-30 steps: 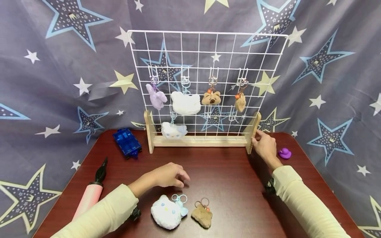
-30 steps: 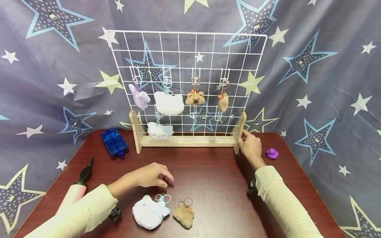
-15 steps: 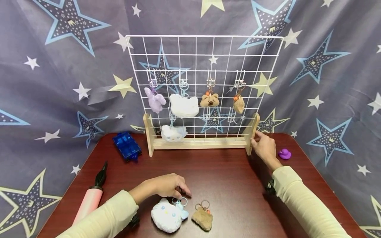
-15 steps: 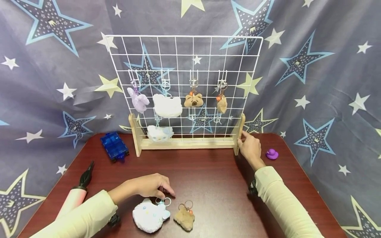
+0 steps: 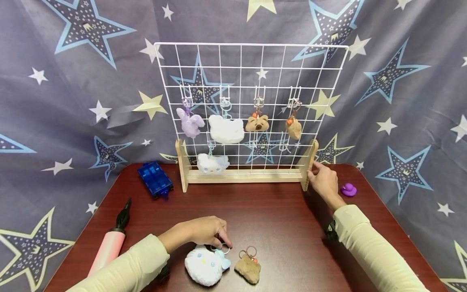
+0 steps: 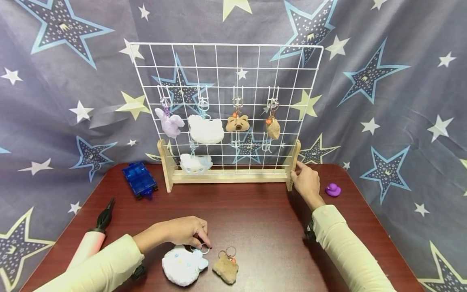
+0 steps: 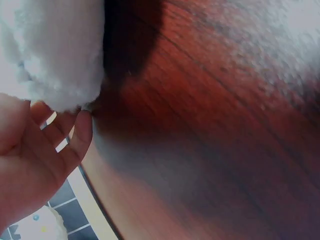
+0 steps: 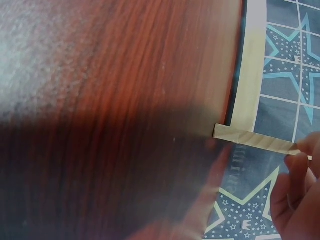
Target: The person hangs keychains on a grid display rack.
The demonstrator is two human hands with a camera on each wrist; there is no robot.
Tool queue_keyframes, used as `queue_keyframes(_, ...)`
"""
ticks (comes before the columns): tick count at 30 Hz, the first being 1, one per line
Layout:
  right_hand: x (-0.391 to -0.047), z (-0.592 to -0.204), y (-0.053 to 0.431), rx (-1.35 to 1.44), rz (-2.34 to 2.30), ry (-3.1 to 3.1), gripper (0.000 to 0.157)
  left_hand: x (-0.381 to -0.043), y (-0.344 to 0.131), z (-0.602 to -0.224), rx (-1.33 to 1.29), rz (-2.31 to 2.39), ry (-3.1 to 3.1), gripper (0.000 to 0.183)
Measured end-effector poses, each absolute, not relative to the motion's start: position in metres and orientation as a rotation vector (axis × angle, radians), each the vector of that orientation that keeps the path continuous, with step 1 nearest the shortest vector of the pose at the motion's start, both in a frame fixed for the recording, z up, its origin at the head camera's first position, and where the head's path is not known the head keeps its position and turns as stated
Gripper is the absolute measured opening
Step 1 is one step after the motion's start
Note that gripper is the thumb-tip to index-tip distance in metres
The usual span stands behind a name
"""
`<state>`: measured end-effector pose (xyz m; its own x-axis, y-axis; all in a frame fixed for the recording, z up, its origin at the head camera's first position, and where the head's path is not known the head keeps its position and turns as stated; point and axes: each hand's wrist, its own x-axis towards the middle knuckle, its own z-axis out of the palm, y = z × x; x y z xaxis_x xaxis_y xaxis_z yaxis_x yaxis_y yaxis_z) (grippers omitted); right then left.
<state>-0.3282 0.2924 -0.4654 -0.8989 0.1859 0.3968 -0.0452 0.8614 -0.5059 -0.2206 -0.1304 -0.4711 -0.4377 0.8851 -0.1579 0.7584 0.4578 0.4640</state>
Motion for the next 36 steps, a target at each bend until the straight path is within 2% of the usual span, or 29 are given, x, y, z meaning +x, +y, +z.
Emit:
queue_keyframes(24,-0.3274,-0.4641,0.2907,-0.117,0.737,-2.59,0.046,-0.2239,-0.1382,-0.4798,1.372,0.519,2.357,0.025)
queue_keyframes(32,-0.3268,-0.4639,0.2904,-0.101,0.734,-2.588,0.046,-0.219,-0.1386,-0.4759,1.281,0.509,2.389,0.016)
queue_keyframes(36,-0.3265,-0.4637,0.2898,-0.095,0.731,-2.586,0.045,-0.2188,-0.139,-0.4752,1.283,0.512,2.363,0.02)
